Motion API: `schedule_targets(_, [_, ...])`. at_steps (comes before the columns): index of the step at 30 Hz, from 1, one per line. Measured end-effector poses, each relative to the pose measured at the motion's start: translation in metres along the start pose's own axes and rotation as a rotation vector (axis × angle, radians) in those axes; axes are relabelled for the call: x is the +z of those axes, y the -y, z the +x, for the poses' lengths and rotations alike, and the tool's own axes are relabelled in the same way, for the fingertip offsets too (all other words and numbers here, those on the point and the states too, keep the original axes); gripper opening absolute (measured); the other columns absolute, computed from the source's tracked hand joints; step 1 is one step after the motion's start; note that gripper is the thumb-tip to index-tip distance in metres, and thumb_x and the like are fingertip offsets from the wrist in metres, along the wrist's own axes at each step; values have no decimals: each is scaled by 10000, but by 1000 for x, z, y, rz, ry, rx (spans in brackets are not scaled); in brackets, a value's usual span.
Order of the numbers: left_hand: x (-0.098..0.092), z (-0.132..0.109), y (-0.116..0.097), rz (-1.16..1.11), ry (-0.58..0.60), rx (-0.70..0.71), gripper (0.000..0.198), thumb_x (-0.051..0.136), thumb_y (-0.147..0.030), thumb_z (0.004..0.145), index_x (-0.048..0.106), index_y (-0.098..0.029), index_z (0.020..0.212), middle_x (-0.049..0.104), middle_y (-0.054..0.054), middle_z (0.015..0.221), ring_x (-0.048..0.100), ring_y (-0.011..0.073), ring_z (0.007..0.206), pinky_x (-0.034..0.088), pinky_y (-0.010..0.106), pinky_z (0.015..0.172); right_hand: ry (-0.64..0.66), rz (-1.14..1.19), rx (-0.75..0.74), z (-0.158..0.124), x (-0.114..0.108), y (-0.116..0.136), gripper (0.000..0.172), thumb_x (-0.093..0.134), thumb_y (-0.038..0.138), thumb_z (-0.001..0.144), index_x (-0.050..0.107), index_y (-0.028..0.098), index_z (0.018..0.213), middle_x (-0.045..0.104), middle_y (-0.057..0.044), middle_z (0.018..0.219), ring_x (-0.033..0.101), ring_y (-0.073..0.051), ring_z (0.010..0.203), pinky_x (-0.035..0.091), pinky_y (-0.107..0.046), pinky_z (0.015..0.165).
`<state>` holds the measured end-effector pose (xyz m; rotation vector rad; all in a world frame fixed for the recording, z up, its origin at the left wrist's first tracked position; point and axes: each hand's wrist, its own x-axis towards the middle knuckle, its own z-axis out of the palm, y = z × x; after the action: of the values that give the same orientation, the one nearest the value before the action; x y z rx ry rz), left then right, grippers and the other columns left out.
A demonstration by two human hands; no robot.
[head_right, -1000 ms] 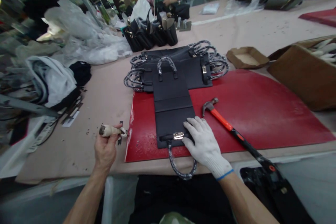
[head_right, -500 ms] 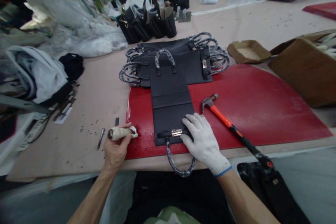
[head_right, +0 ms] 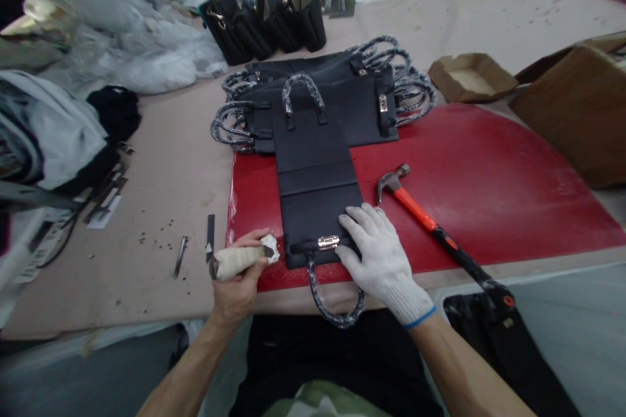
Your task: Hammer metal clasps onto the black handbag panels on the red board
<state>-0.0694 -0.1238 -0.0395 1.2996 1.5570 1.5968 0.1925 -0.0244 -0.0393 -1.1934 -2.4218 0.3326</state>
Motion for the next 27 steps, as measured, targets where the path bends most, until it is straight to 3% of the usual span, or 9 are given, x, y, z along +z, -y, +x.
schedule_targets(6, [12, 2, 6, -49, 202, 93, 169, 692, -144, 941, 637, -211, 1087, 702, 102, 1299, 654, 252, 1250, 524, 446, 1088, -11, -7, -7, 1, -1, 0, 475, 557, 355, 965, 624, 119, 1373, 543, -166, 1472, 417, -404, 1418, 325, -644, 1215])
schedule_targets(13, [11, 1, 12, -43, 223, 103, 175, 676, -162, 963, 621, -206, 1124, 691, 125, 1310, 647, 266, 1261, 525, 474, 1087, -32, 1, -18, 1, -1, 0, 451, 543, 365, 995, 623, 118, 1364, 547, -170, 1467, 417, -403, 1418, 334, -646, 1209])
schedule_targets(27, [15, 1, 9, -21, 232, 111, 179, 662, -135, 961, 610, -210, 1115, 694, 105, 1296, 652, 234, 1244, 522, 412, 1080, -21, -1, 3, -1, 0, -1, 459, 554, 354, 981, 623, 120, 1371, 536, -159, 1481, 393, -399, 1432, 316, -633, 1222])
